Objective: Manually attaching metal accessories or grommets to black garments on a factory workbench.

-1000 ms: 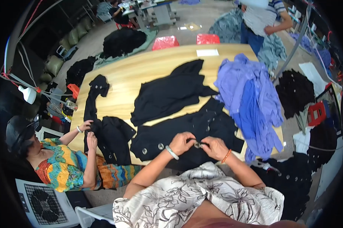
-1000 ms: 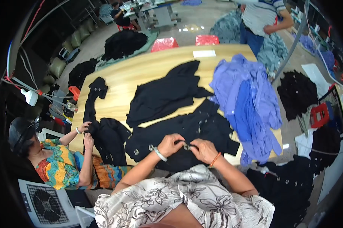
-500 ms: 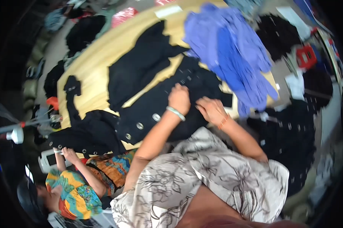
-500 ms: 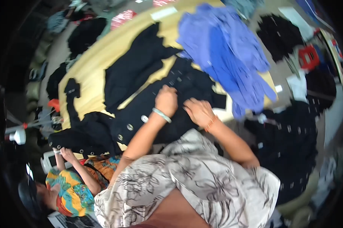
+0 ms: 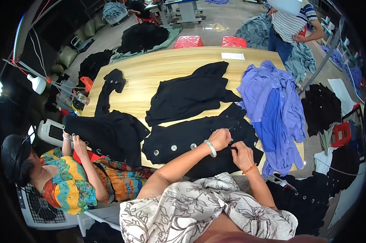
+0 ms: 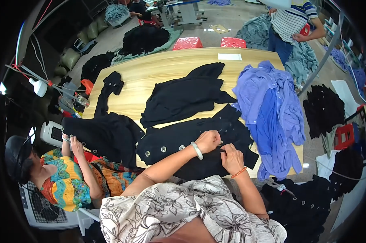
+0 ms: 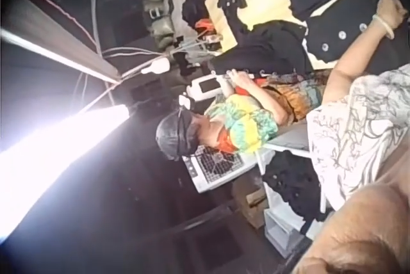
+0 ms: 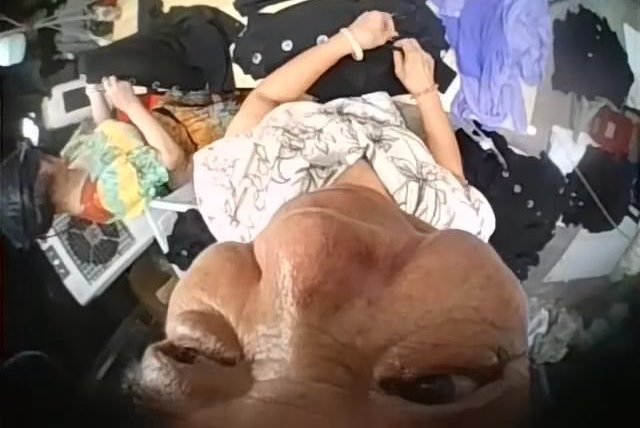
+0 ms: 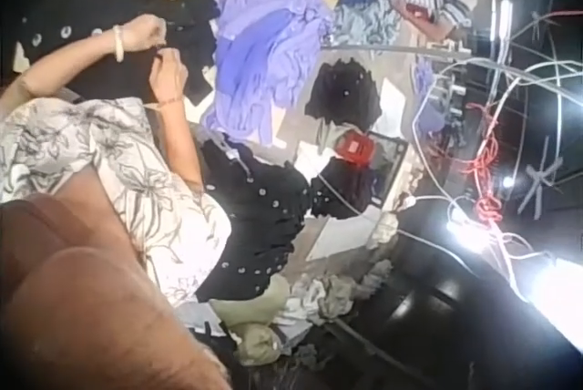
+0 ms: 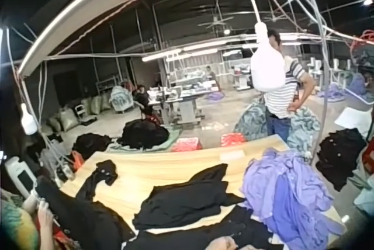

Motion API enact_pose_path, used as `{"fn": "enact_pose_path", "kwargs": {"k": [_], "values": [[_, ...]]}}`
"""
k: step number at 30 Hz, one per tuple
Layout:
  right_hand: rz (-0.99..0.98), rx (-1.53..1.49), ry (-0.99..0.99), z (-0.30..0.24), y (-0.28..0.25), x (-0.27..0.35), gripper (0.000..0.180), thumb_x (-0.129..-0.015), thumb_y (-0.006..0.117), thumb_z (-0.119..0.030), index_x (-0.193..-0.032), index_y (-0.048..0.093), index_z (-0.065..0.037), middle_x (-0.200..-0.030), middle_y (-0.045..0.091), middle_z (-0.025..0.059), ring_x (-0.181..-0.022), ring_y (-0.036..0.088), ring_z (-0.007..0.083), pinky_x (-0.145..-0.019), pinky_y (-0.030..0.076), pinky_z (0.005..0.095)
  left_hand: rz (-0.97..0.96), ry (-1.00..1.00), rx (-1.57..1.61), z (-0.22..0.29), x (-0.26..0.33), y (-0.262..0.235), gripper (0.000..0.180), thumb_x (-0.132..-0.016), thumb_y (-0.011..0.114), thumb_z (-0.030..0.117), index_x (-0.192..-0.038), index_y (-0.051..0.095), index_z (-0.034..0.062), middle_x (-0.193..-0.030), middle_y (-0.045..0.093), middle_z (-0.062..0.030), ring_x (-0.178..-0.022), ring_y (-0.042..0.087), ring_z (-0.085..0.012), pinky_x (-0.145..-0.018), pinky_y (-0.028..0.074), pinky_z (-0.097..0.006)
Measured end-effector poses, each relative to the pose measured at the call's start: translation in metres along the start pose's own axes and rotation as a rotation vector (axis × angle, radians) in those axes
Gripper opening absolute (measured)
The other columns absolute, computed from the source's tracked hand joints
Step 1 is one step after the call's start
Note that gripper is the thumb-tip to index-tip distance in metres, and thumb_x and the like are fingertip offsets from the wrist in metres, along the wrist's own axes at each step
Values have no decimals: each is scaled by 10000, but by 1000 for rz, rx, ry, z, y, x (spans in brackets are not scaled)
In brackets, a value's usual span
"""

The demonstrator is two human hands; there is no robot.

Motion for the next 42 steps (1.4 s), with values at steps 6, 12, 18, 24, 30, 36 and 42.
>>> {"fn": "enact_pose_path", "kwargs": {"k": [6,12,18,24,30,36,42], "values": [[45,-31,98,6,-4,5,288,-797,663,-69,-1060,546,-65,-914,662,146,-765,652,375,-649,515,459,-137,-151,667,-19,4,29,66,-776,691,48,-776,675,-16,-711,672,-61,-664,600,-106,-595,483,-273],[21,90,-41,-16,6,2,420,-813,660,-139,-1182,514,-4,-944,592,167,-787,627,363,-701,517,434,-314,-337,990,-41,21,37,32,-876,662,38,-891,670,11,-853,678,-44,-786,636,-111,-736,511,-231],[-17,43,6,-1,1,9,357,-833,620,-173,-1130,536,5,-941,590,187,-780,625,386,-700,511,461,-318,-204,700,-10,26,23,148,-873,685,102,-977,649,3,-881,670,-30,-782,604,-69,-708,484,-211],[-93,-51,70,7,13,12,312,-851,599,-204,-1066,618,22,-943,632,208,-847,638,390,-762,513,470,-12,220,272,23,48,-7,247,-807,675,38,-1045,657,-28,-928,676,-134,-843,679,-230,-740,528,-305],[-150,-145,27,1,16,14,277,-806,580,-24,-1071,621,44,-933,623,228,-876,613,413,-796,492,465,95,218,172,21,56,-10,144,-785,667,48,-912,690,-16,-859,655,-177,-813,641,-367,-715,510,-394],[-67,-105,10,-1,10,19,240,-805,539,19,-1020,644,35,-867,618,216,-824,618,411,-738,504,465,121,260,170,24,59,-11,104,-796,634,19,-885,679,-7,-816,634,-175,-791,625,-373,-697,500,-400],[-34,-201,-48,-1,6,21,221,-751,555,12,-931,672,-40,-812,599,163,-798,611,382,-694,491,456,89,335,184,32,58,-8,109,-812,583,-25,-894,652,-2,-788,604,-139,-704,614,-280,-640,479,-333]]}}
Point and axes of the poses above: each hand's wrist, its own x-axis away from the middle knuckle, its own y-axis out of the palm, z = x × y, the point moved 10 cm from there along -x, towards the middle knuckle
